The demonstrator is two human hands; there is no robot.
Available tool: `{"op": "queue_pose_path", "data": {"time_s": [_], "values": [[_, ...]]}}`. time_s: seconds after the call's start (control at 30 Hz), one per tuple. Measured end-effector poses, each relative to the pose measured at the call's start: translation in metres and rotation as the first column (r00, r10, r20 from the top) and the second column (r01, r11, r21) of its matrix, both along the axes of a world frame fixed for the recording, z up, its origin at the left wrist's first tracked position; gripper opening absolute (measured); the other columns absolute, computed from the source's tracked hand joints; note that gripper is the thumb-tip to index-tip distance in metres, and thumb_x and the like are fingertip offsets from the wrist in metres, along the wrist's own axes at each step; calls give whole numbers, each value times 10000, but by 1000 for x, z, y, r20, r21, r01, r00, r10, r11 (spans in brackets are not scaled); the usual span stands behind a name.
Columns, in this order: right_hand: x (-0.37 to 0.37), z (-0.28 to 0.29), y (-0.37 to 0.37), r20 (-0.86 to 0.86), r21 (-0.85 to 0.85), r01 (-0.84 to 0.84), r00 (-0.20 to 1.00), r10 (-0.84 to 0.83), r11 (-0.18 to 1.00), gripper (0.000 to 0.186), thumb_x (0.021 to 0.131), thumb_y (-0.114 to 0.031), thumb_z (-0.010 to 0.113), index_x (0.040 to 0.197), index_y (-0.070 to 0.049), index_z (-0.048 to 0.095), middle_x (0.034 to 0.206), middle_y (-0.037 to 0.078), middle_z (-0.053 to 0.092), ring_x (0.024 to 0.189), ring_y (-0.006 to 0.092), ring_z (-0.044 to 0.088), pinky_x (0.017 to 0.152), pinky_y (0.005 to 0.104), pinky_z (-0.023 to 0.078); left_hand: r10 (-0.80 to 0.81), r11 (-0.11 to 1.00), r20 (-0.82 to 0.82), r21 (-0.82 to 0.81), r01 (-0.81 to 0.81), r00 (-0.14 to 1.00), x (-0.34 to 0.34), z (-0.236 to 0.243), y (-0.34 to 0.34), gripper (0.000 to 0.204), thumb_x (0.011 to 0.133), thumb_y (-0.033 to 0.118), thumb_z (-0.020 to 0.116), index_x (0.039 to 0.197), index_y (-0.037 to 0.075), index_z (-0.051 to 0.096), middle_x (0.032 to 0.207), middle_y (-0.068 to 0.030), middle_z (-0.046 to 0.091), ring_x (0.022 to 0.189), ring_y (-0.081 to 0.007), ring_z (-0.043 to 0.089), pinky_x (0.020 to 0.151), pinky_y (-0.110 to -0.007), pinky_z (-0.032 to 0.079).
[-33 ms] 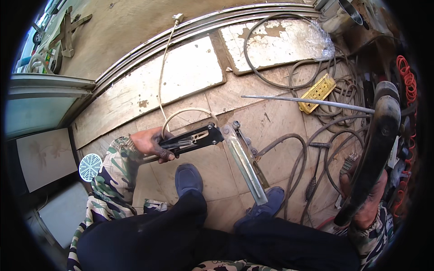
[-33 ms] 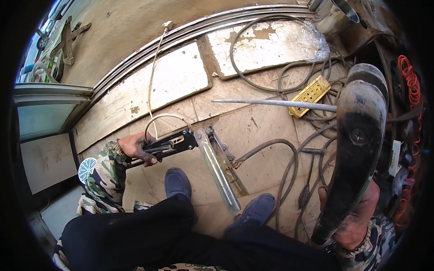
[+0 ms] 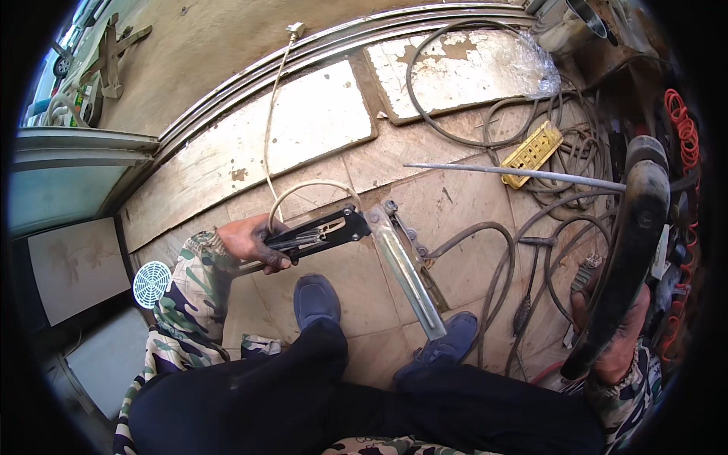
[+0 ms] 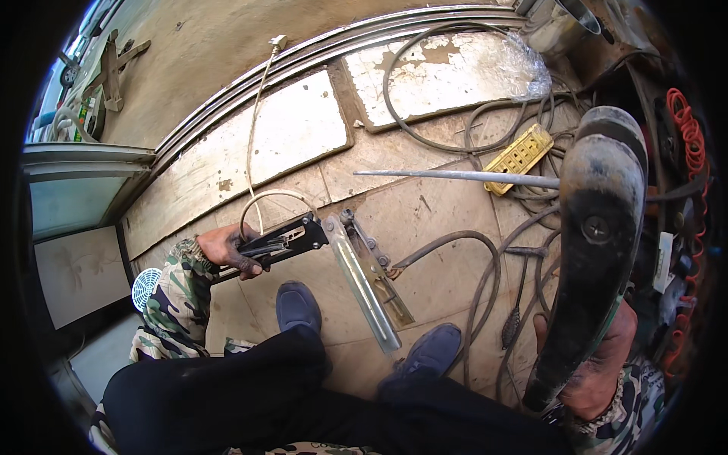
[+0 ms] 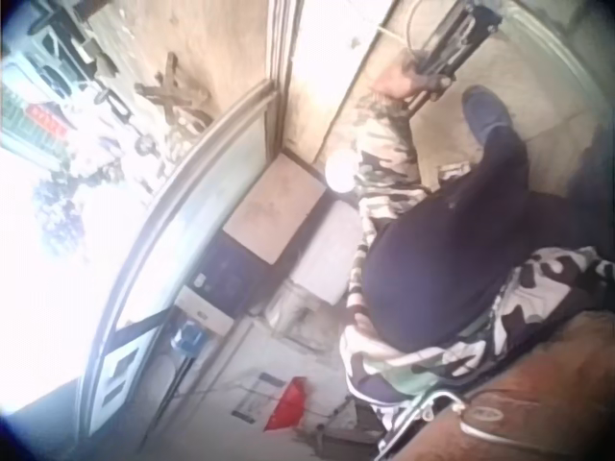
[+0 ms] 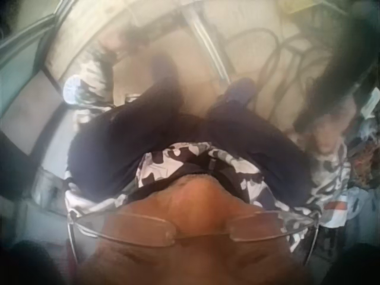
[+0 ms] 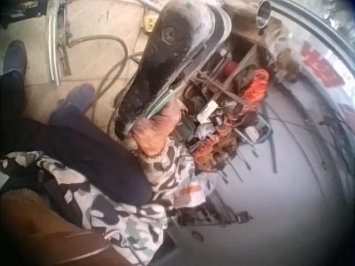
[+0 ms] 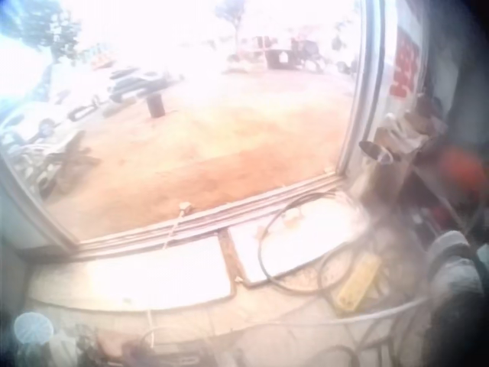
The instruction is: The person welds a metal piece using a welding torch and a grounding clamp, then repeatedly strikes the weld with a hammer to remove slag. The person also uses a chipping hammer to clean the weld area.
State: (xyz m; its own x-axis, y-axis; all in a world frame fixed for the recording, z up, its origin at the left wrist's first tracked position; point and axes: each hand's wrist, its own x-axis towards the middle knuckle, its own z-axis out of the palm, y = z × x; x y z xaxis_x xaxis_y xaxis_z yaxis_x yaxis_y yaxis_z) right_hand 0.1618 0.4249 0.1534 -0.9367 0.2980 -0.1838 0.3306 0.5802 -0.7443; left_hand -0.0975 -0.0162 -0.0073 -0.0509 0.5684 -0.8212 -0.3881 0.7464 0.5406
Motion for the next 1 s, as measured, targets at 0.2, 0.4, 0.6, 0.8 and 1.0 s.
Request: {"op": "queue_pose_path", "data": {"time_s": [0.2, 0.4, 0.6, 0.8, 1.0], "values": [[10, 1, 8, 97, -149, 8, 995, 7, 989, 200, 904, 79, 660, 1005, -61, 559, 817, 7, 547, 541, 57, 484, 461, 225, 383, 88, 996, -106, 11, -88, 990, 18, 17, -7, 298, 848, 187, 877, 977, -21, 707, 725, -9, 666, 646, -93, 624, 583, -250, 488], [26, -10, 0, 17, -35, 88, 996, -88, 995, 202, 911, 78, 650, 1017, -51, 536, 782, 7, 532, 538, 71, 516, 453, 235, 408, 91, 996, -442, 31, -86, 893, 47, 20, -9, 206, 855, 84, 817, 1005, -29, 731, 786, -40, 710, 700, -92, 614, 636, -277, 510], [35, -30, 12, -9, -11, -21, 1000, 21, 1000, 211, 899, 75, 668, 1010, -44, 534, 760, -2, 528, 536, 74, 521, 464, 240, 418, 3, 998, -746, 40, 40, 666, 73, 16, 3, 192, 842, 65, 752, 1002, -38, 733, 801, -176, 719, 696, -243, 696, 669, -355, 552], [33, -47, -8, 17, -178, 226, 974, -226, 958, 139, 828, 23, 763, 915, -10, 660, 705, 11, 613, 602, 112, 577, 562, 288, 445, 40, 999, -766, 54, 3, 642, 77, 12, 1, 196, 829, 81, 789, 960, -49, 722, 763, -157, 676, 653, -220, 649, 623, -357, 526], [56, -79, -33, 78, -316, 324, 946, -316, 892, 107, 821, 8, 762, 888, -4, 679, 738, 43, 668, 644, 128, 619, 596, 292, 466, 54, 995, -581, -34, -90, 812, 56, -1, 0, 196, 883, 96, 790, 1019, -30, 724, 760, -42, 666, 673, -99, 608, 607, -287, 510]]}}
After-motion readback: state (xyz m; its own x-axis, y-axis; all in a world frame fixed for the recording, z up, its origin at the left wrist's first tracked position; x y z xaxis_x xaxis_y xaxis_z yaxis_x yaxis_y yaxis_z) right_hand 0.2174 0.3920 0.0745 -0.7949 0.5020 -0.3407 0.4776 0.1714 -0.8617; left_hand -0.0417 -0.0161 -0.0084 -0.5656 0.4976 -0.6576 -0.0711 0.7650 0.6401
